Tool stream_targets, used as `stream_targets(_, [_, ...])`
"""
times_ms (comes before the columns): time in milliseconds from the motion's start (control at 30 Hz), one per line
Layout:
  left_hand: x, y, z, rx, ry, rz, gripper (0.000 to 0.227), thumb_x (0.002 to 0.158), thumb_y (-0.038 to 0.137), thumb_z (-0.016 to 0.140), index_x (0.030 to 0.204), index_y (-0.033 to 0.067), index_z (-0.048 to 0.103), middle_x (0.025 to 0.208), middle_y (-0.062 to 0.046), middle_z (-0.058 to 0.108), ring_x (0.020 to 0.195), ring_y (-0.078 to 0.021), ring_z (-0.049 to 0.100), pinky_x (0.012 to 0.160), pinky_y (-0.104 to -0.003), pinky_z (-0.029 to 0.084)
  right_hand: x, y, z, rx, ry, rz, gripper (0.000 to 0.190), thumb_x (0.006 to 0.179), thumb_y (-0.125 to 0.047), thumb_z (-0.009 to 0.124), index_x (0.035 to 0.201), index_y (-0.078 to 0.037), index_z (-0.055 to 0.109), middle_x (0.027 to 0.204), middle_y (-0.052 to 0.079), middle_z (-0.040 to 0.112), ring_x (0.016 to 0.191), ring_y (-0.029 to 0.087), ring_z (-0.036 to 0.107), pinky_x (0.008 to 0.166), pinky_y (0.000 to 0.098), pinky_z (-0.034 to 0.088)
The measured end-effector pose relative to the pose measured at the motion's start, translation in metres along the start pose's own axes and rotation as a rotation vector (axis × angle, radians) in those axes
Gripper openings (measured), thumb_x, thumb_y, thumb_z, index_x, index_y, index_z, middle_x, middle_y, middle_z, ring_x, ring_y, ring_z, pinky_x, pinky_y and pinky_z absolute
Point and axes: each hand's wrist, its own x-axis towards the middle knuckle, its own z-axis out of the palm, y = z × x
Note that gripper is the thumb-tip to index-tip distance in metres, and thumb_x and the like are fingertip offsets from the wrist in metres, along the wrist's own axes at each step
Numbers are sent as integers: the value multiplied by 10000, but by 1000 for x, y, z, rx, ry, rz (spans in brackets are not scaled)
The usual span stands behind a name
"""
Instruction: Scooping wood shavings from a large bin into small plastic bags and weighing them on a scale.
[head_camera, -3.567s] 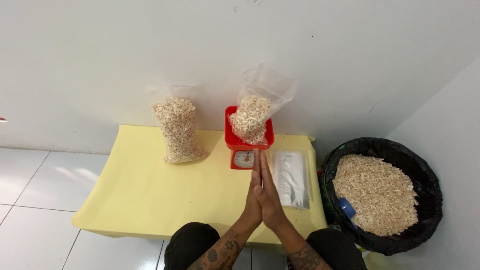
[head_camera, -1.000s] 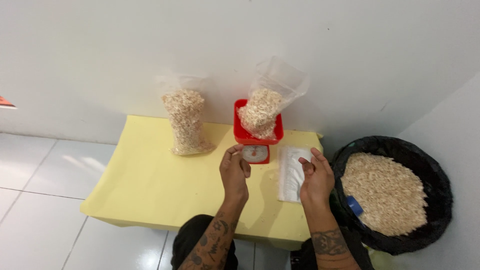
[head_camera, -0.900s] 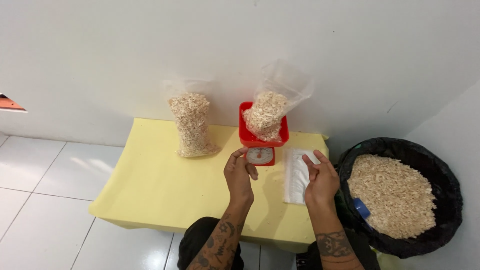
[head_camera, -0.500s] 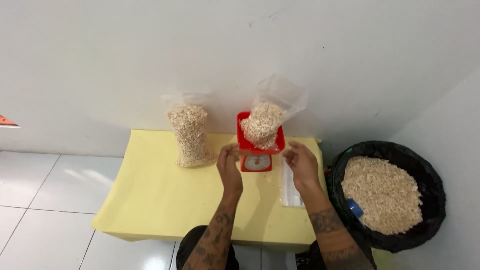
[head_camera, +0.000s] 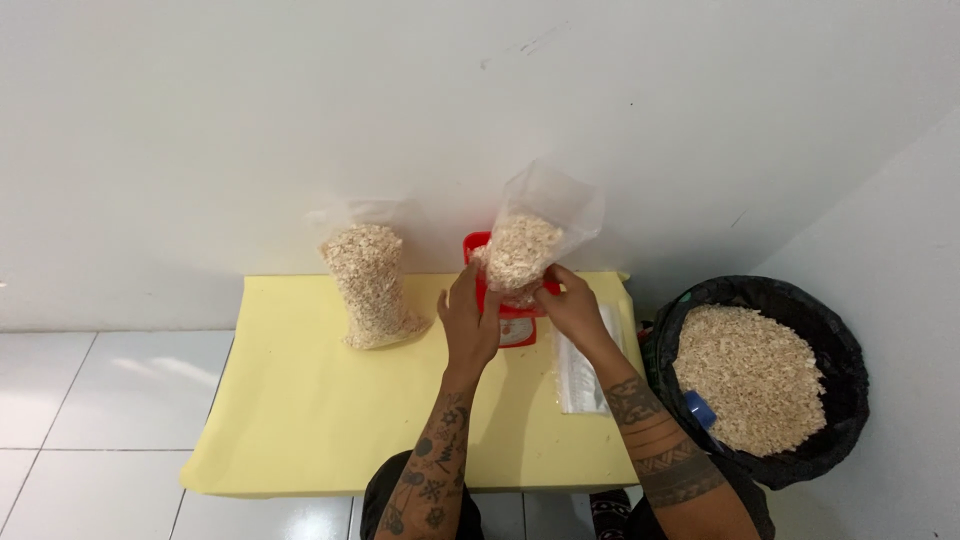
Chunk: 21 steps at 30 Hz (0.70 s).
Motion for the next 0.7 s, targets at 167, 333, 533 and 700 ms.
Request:
stream_targets(167, [-4,-6,3,90,-47,7,627,1073,559,330,1451,105,539,1396,-160,631,1360,-296,543,1209,-683,-38,-6,5,8,-92,9,-110,362,922,-241,698,1253,-105,749,1146,210,724,982,387,731,831,473,580])
stream_targets(333, [-9,1,3,28,-4,77,663,1059,580,296,1482,117,511,1408,-144,628,1347,-266,559,1215,-670,-59,-31,-11,8,3,114,-219,242,950,-181,703,1139,-56,788,1070,233,750,1021,392,715,832,496,574])
stream_targets(533, [-9,23,-4,-74,18,231,735,1059,591,264,1538,61,435,1502,-196,538,1415,-337,478,1202,-677,-36,-33,-1,7,162,166,-261,244,1015,-108,619,1179,-99,799,1080,150,787,1018,225,700,895,455,554])
stream_targets(700, [-21,38,-15,-72,10,508,839,1022,677,242,1585,62,339,1646,-167,365,1524,-322,340,1238,-598,69,-44,-10,-3,414,299,-284,204,1039,-133,658,1196,-80,776,1130,120,772,1030,162,631,964,419,526])
